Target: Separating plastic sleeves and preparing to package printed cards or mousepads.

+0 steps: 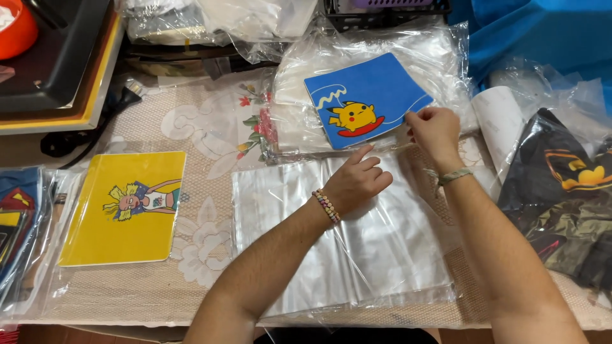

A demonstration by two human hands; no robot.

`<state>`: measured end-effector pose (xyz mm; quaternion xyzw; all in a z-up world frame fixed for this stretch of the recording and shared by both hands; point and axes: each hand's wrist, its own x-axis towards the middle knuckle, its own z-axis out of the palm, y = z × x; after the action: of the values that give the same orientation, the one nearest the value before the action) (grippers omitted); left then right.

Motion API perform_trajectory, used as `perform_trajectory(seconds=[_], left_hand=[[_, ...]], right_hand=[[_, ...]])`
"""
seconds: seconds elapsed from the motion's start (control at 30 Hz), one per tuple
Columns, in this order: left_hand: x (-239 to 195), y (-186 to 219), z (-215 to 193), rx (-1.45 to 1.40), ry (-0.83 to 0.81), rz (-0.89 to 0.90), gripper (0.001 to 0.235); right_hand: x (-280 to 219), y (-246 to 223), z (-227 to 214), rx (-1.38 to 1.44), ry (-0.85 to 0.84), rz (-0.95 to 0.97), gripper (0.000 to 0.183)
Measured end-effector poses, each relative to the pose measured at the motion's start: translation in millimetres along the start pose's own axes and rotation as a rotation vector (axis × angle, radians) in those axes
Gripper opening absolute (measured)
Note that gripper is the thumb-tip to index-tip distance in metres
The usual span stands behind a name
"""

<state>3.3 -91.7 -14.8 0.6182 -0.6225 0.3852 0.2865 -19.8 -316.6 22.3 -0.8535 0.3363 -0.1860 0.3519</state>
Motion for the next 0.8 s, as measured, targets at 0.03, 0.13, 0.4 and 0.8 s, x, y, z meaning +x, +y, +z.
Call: perform_trajectory(seconds=[0.03,0.13,0.4,0.8], left_hand=[[-1,-1,1,-0.001,0.001,-0.001,0.021],[1,-1,-1,-0.004,-0.039,0.014,0.018],[5,3,-3,0.100,-0.151,-0.061,0.017],[-6,0,-2,0.122,-0.176,0.009,0.007]], right_hand=[[1,-4,0,-0.002,0.001,0.000,0.022],[3,-18,4,-0.194,0.382,-0.271,0.022],[4,-42,62,0.757,0.059,0.074,0.083],[10,-20,-5,0.738,-0.094,0.159,0.048]])
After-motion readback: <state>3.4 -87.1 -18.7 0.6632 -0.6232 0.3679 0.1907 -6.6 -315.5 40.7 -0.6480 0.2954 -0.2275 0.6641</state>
